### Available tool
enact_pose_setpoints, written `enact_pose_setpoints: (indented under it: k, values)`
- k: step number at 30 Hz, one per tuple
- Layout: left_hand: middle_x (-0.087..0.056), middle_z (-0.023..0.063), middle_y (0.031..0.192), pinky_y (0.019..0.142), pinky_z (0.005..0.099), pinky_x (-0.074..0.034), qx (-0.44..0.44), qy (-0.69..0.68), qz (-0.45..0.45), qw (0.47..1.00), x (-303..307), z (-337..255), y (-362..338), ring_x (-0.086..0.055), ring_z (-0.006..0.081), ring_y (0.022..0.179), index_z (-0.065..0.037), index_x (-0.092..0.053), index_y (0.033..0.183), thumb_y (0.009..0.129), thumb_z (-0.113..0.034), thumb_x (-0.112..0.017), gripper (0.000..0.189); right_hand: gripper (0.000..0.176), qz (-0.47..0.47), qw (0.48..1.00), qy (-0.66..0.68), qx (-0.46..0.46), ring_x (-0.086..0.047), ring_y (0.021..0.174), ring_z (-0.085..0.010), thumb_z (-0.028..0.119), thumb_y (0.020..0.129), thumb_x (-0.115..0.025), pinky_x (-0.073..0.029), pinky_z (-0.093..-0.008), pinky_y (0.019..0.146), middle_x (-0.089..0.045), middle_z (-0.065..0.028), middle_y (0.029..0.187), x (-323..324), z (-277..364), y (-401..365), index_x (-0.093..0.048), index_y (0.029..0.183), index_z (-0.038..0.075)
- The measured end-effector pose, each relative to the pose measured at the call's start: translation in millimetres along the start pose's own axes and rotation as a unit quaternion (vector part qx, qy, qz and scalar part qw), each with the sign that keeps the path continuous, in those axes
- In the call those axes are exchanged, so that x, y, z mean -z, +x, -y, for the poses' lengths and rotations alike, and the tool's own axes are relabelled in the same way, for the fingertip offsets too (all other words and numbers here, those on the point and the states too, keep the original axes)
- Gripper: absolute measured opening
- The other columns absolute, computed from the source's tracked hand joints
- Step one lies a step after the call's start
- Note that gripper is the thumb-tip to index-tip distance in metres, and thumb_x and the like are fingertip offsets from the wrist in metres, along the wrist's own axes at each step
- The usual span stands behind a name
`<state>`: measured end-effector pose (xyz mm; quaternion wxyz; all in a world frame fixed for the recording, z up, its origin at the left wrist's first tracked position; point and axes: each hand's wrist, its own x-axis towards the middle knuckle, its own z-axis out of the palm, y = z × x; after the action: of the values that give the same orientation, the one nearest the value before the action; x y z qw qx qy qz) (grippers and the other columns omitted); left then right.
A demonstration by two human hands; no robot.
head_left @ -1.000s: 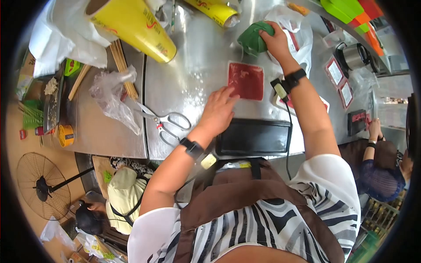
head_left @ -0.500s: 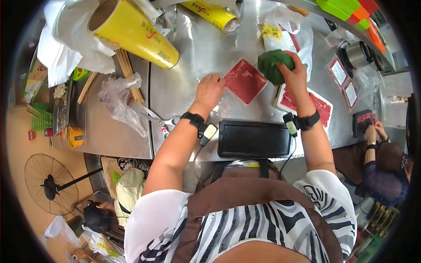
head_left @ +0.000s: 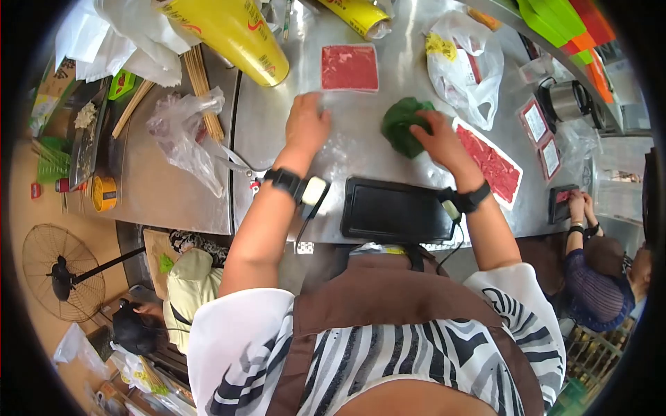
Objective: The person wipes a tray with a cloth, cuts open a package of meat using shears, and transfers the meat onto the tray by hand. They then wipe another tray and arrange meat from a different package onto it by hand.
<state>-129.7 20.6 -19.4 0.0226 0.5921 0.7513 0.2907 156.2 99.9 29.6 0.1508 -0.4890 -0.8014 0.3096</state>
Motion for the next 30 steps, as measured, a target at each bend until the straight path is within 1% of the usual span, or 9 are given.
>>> enact_pose_setpoints:
  k: [3, 6, 10, 14, 15, 19, 22, 25, 30]
  values:
    - [-0.066, 0.0101, 0.089, 0.074, 0.0337, -0.052, 0.202, -0.257, 0.196, 0.924, 44.8, 11.7, -67.6, -0.065, 0.0263, 0.081, -0.002, -0.060, 0.100, 0.086, -0.016, -0.063, 0.020, 0.035, 0.055, 0.997, 0.005, 0.057, -0.055, 0.106, -0.0371, 0.013, 0.082, -0.066, -0.046, -0.0406, 0.091, -0.056, -0.0183, 0.114, -33.9, 10.7, 8.6, -0.059, 0.115, 0.003]
    - [-0.066, 0.0047, 0.086, 0.067, 0.0264, -0.052, 0.349, -0.394, 0.412, 0.744, 91.0, -6.8, -138.3, -0.065, 0.0131, 0.076, -0.001, -0.059, 0.102, 0.092, -0.019, -0.061, 0.020, 0.030, 0.160, 0.979, -0.001, 0.124, -0.053, 0.106, -0.0369, 0.006, 0.077, -0.067, -0.044, -0.0417, 0.091, -0.056, -0.0160, 0.110, -54.1, 46.0, 13.2, -0.060, 0.106, 0.004]
    - [-0.067, 0.0070, 0.094, 0.071, 0.0259, -0.053, 0.363, -0.454, 0.510, 0.634, 88.8, -26.8, -207.6, -0.065, 0.0133, 0.084, -0.001, -0.058, 0.109, 0.094, -0.021, -0.061, 0.025, 0.029, 0.276, 0.929, -0.006, 0.248, -0.053, 0.103, -0.0355, 0.003, 0.071, -0.066, -0.044, -0.0421, 0.089, -0.056, -0.0135, 0.103, -94.1, 79.4, 16.5, -0.061, 0.099, 0.008]
    - [-0.067, 0.0094, 0.099, 0.075, 0.0272, -0.053, 0.362, -0.411, 0.490, 0.679, 73.4, -35.2, -220.6, -0.065, 0.0145, 0.087, -0.002, -0.059, 0.107, 0.093, -0.020, -0.063, 0.024, 0.029, 0.363, 0.866, -0.007, 0.343, -0.052, 0.098, -0.0345, 0.002, 0.066, -0.065, -0.044, -0.0425, 0.084, -0.056, -0.0107, 0.100, -134.5, 108.4, -1.3, -0.061, 0.094, 0.010]
    - [-0.067, 0.0105, 0.100, 0.076, 0.0283, -0.054, 0.403, -0.473, 0.454, 0.638, 67.4, -32.3, -224.9, -0.066, 0.0160, 0.088, -0.001, -0.056, 0.110, 0.093, -0.020, -0.063, 0.026, 0.028, 0.341, 0.864, -0.022, 0.370, -0.051, 0.099, -0.0336, 0.002, 0.067, -0.064, -0.045, -0.0422, 0.084, -0.056, -0.0100, 0.100, -139.3, 112.5, -11.0, -0.060, 0.093, 0.010]
    - [-0.067, 0.0134, 0.101, 0.076, 0.0310, -0.055, 0.418, -0.521, 0.395, 0.631, 65.7, -38.9, -230.2, -0.067, 0.0198, 0.088, 0.002, -0.046, 0.120, 0.092, -0.021, -0.065, 0.041, 0.027, 0.326, 0.868, -0.033, 0.372, -0.051, 0.103, -0.0314, 0.003, 0.069, -0.064, -0.045, -0.0409, 0.085, -0.054, -0.0095, 0.104, -131.0, 118.2, -22.1, -0.059, 0.095, 0.009]
    - [-0.068, 0.0140, 0.100, 0.076, 0.0310, -0.054, 0.405, -0.505, 0.400, 0.649, 66.7, -47.2, -225.1, -0.067, 0.0199, 0.088, 0.002, -0.046, 0.121, 0.091, -0.022, -0.065, 0.043, 0.030, 0.269, 0.888, -0.044, 0.370, -0.051, 0.105, -0.0306, 0.006, 0.070, -0.066, -0.046, -0.0425, 0.087, -0.054, -0.0093, 0.105, -136.3, 110.0, -6.5, -0.060, 0.099, 0.009]
    - [-0.068, 0.0134, 0.097, 0.074, 0.0303, -0.054, 0.397, -0.477, 0.421, 0.662, 70.3, -51.7, -215.2, -0.066, 0.0184, 0.087, 0.003, -0.044, 0.124, 0.090, -0.023, -0.067, 0.049, 0.046, 0.159, 0.949, -0.005, 0.272, -0.047, 0.120, -0.0337, 0.014, 0.075, -0.070, -0.043, -0.0440, 0.096, -0.052, -0.0102, 0.127, -135.3, 121.9, 20.3, -0.060, 0.120, 0.012]
    - [-0.067, 0.0090, 0.086, 0.068, 0.0271, -0.053, 0.352, -0.473, 0.392, 0.706, 57.7, -38.1, -221.6, -0.066, 0.0143, 0.078, 0.004, -0.052, 0.117, 0.091, -0.020, -0.064, 0.038, 0.044, -0.019, 0.978, -0.082, 0.193, -0.050, 0.118, -0.0332, 0.018, 0.077, -0.067, -0.039, -0.0487, 0.099, -0.056, -0.0110, 0.124, -96.0, 94.7, 54.5, -0.060, 0.120, 0.010]
